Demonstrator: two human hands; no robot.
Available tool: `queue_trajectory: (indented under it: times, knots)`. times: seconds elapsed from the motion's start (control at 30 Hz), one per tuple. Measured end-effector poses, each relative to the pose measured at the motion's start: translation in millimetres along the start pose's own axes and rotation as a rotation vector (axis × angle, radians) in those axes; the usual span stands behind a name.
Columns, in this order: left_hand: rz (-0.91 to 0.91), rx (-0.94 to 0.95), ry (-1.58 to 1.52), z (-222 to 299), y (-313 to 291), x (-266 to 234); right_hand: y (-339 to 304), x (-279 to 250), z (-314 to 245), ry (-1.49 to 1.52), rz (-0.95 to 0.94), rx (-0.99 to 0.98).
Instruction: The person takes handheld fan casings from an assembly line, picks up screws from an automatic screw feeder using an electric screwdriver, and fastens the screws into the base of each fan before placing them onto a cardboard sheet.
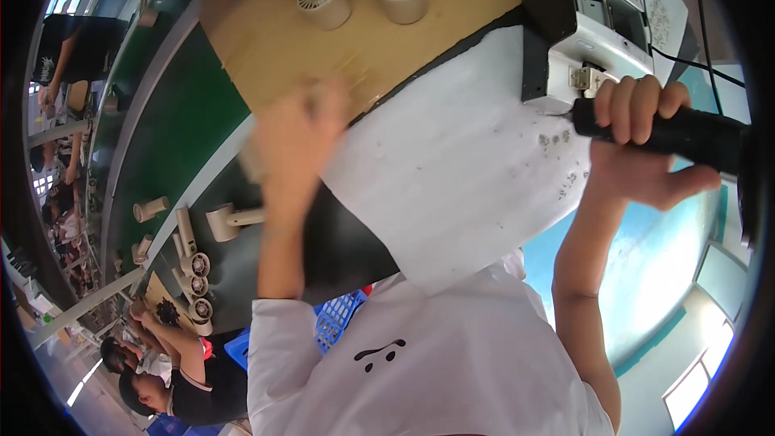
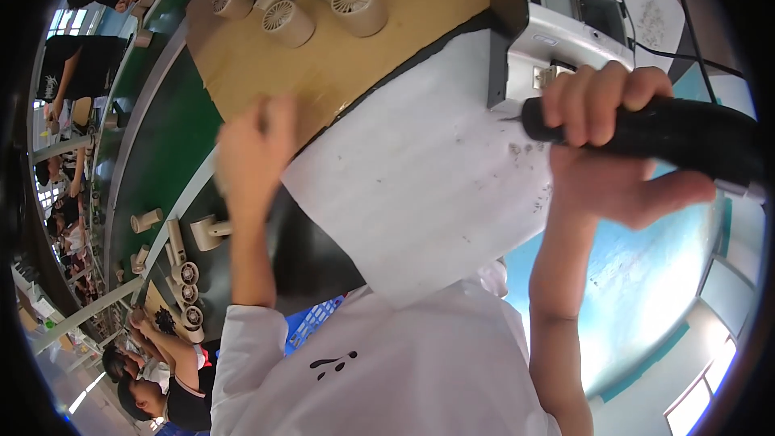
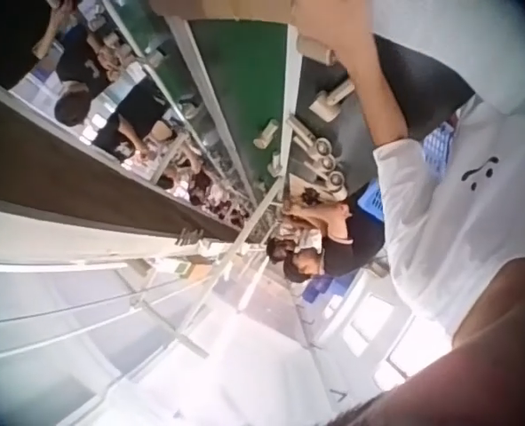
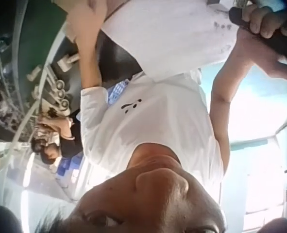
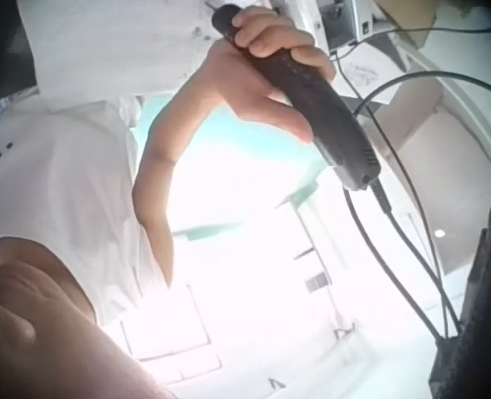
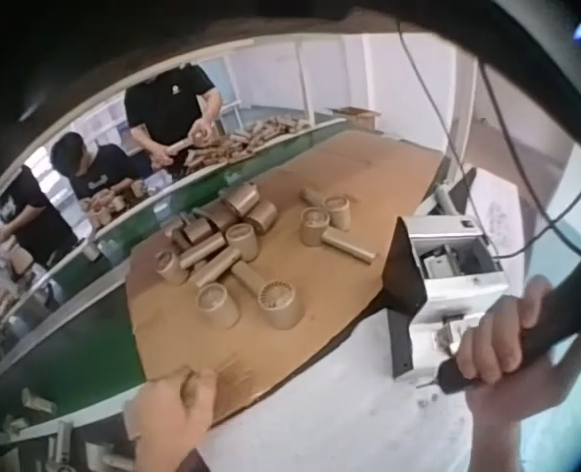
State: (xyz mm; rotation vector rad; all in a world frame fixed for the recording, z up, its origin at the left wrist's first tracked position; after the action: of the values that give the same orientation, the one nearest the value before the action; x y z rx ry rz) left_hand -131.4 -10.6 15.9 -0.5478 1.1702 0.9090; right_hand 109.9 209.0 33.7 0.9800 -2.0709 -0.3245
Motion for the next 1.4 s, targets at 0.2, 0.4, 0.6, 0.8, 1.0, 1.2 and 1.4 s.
queue_trajectory:
  times: [0.2,0.4,0.6,0.8,1.0,1.2,1.4]
  knots:
    - [0.229,-0.007,-0.247,-76,130,14,26,-30,-31,-0.173,0.005,-0.075]
    - [-0.087,-0.038,-0.476,-34,162,33,22,-38,-13,-0.364,0.162,0.041]
    - [-0.217,0.131,-0.076,-45,95,8,18,-39,-11,-0.385,0.185,0.025]
    - [-0.054,0.332,0.287,2,57,23,23,-21,-15,-0.519,0.333,0.086]
    - [0.163,0.788,-0.555,34,-40,15,-8,23,-19,0.087,-0.029,0.167]
    - [-0.035,0.892,-0.748,51,-67,12,-15,86,-14,0.224,-0.157,-0.004]
    - [-0.121,0.868,-0.912,45,-74,19,-24,108,11,0.264,-0.126,-0.015]
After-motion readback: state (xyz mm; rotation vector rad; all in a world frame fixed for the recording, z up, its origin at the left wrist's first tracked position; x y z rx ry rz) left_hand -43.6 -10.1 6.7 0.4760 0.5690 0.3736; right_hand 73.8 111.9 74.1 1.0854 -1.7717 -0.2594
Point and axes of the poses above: each hand's wrist, its own y-axis towards the middle knuckle, its own x-axis out of the palm, z = x × y, the point moved 2 cm from there along y, towards the middle knuckle, and after that the axes turned 4 degrees about z, right-handed, at the moved point
